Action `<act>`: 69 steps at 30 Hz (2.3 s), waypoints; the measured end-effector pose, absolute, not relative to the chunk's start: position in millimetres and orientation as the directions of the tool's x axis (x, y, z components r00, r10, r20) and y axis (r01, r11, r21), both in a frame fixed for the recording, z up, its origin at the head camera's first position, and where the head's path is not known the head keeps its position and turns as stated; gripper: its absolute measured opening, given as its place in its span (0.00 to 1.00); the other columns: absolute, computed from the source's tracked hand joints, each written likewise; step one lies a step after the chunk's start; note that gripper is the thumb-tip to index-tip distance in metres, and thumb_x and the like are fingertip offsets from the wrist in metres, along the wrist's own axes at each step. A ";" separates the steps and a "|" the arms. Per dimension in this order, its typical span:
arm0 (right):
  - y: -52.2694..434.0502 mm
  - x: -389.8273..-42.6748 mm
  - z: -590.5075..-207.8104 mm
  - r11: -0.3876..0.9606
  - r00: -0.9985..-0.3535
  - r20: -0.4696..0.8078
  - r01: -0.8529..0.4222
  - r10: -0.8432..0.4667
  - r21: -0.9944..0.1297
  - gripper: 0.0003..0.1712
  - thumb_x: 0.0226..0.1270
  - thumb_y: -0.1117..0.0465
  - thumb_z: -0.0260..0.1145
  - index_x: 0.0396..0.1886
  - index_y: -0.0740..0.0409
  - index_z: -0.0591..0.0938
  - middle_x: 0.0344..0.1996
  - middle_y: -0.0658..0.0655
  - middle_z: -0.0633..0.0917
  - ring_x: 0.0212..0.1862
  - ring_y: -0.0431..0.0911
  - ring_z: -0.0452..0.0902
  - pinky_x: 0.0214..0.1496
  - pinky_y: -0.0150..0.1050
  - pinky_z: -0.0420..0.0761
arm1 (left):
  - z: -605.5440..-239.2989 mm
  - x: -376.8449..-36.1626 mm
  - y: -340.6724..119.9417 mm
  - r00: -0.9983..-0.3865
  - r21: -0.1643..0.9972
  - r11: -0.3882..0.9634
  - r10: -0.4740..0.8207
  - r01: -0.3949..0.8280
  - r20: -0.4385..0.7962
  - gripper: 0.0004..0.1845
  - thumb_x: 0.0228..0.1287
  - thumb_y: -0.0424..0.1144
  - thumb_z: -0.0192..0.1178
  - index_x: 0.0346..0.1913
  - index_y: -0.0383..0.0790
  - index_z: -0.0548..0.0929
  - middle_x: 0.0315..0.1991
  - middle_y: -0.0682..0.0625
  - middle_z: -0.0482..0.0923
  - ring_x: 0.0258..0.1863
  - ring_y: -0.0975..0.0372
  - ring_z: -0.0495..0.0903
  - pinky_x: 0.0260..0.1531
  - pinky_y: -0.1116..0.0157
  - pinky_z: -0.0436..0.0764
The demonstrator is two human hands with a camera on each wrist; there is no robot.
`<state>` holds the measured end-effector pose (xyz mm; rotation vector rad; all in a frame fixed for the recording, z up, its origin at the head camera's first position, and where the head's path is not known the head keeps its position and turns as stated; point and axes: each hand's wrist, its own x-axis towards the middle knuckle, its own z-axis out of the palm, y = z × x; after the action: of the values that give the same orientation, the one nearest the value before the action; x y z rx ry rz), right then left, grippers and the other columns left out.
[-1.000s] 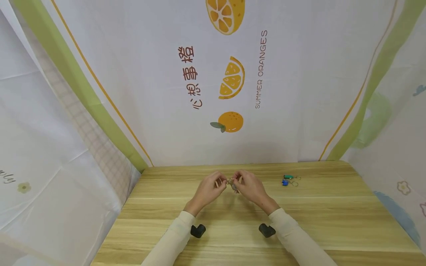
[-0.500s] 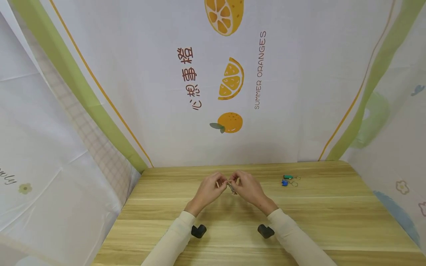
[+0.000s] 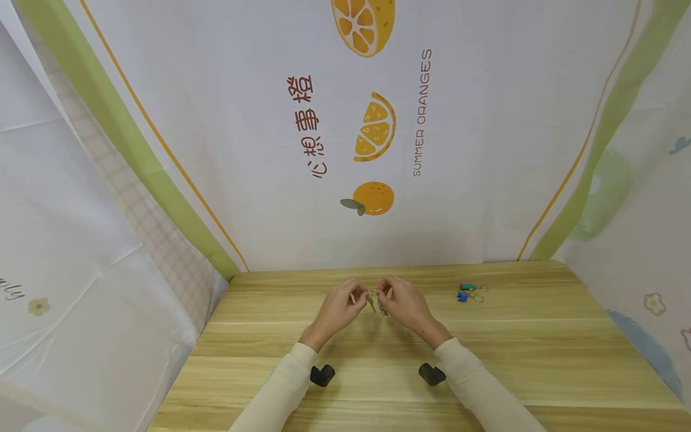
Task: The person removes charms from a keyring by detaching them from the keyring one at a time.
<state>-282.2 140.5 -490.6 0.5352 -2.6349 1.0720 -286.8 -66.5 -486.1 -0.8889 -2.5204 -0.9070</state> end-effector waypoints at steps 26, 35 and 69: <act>141.8 -279.7 -489.0 0.608 -0.872 0.414 -0.482 -0.262 -0.630 0.03 0.78 0.60 0.67 0.44 0.55 0.85 0.36 0.49 0.86 0.22 0.33 0.70 0.23 0.33 0.72 | -484.3 -286.0 -64.0 -0.779 0.511 0.588 0.441 0.626 0.446 0.06 0.80 0.38 0.60 0.48 0.44 0.87 0.42 0.53 0.86 0.37 0.60 0.84 0.33 0.73 0.78; 140.2 -279.1 -488.9 0.628 -0.866 0.428 -0.486 -0.257 -0.608 0.02 0.78 0.62 0.67 0.43 0.54 0.85 0.35 0.49 0.86 0.23 0.32 0.69 0.23 0.32 0.71 | -484.9 -286.5 -61.8 -0.768 0.478 0.605 0.443 0.637 0.462 0.05 0.79 0.37 0.62 0.45 0.43 0.87 0.38 0.53 0.85 0.33 0.67 0.80 0.30 0.75 0.76; 170.3 -290.0 -488.8 0.701 -0.923 0.369 -0.334 -0.107 -0.630 0.07 0.78 0.59 0.66 0.45 0.57 0.87 0.37 0.54 0.89 0.28 0.38 0.78 0.25 0.33 0.75 | -486.3 -287.3 -75.0 -0.783 0.503 0.609 0.391 0.614 0.484 0.05 0.78 0.37 0.62 0.45 0.43 0.88 0.35 0.52 0.84 0.32 0.66 0.79 0.30 0.73 0.79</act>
<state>-290.0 170.3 -488.8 0.3478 -2.6061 1.0523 -287.3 -75.0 -486.3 -0.8119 -2.5118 -0.9642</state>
